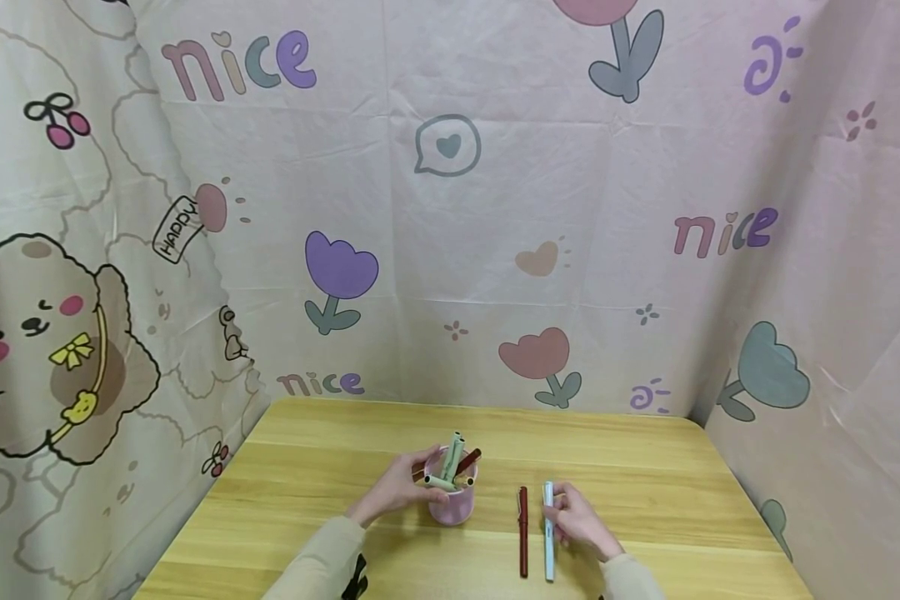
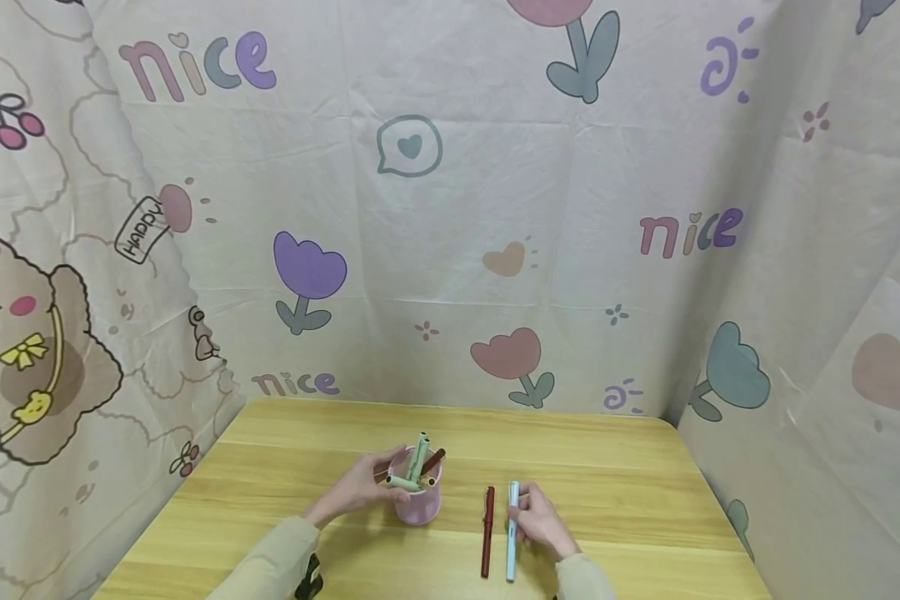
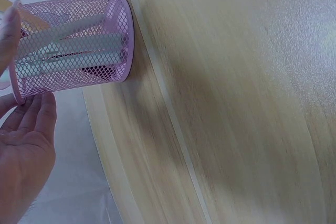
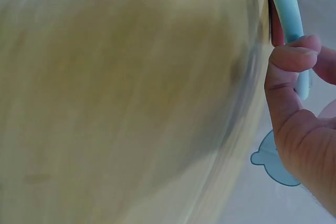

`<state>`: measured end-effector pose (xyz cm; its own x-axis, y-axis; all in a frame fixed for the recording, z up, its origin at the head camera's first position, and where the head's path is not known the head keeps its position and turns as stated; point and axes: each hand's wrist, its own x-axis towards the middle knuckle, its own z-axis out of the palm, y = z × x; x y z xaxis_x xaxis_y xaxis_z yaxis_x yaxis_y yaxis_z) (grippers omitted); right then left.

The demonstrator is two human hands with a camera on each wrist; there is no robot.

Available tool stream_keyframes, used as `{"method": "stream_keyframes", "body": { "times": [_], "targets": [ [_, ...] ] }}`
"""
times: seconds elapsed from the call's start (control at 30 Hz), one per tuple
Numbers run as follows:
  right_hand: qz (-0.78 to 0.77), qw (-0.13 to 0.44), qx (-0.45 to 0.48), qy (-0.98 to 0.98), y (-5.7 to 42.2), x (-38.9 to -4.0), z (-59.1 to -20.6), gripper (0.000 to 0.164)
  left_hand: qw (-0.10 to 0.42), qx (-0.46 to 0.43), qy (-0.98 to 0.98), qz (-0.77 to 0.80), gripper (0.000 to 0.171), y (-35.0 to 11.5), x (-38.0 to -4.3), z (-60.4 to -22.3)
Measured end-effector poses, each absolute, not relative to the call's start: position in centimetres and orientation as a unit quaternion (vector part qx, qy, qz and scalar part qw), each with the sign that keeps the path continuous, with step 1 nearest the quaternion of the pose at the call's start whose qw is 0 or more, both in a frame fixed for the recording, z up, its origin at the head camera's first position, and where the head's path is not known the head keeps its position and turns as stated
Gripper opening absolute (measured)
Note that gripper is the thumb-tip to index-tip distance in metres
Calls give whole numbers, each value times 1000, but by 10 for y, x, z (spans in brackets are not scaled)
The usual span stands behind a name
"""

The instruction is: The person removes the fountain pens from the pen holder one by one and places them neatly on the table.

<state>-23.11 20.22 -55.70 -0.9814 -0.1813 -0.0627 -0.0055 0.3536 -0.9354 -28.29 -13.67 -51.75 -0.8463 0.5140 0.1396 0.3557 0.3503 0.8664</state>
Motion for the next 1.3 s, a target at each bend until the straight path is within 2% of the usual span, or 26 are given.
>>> {"method": "stream_keyframes", "body": {
  "times": [0.33,0.87,1.13,1.3],
  "targets": [
    [-555,91,-49,826,196,-231,-558,31,80,264,818,504,93,-137,-282,-517],
    [-508,72,-44,857,186,-233,-558,26,81,261,821,502,94,-136,-281,-515],
    [-481,62,-52,873,185,-235,-563,29,80,261,821,501,93,-137,-282,-516],
    [-503,75,-43,860,187,-234,-561,33,82,261,821,501,93,-137,-282,-516]
  ]
}}
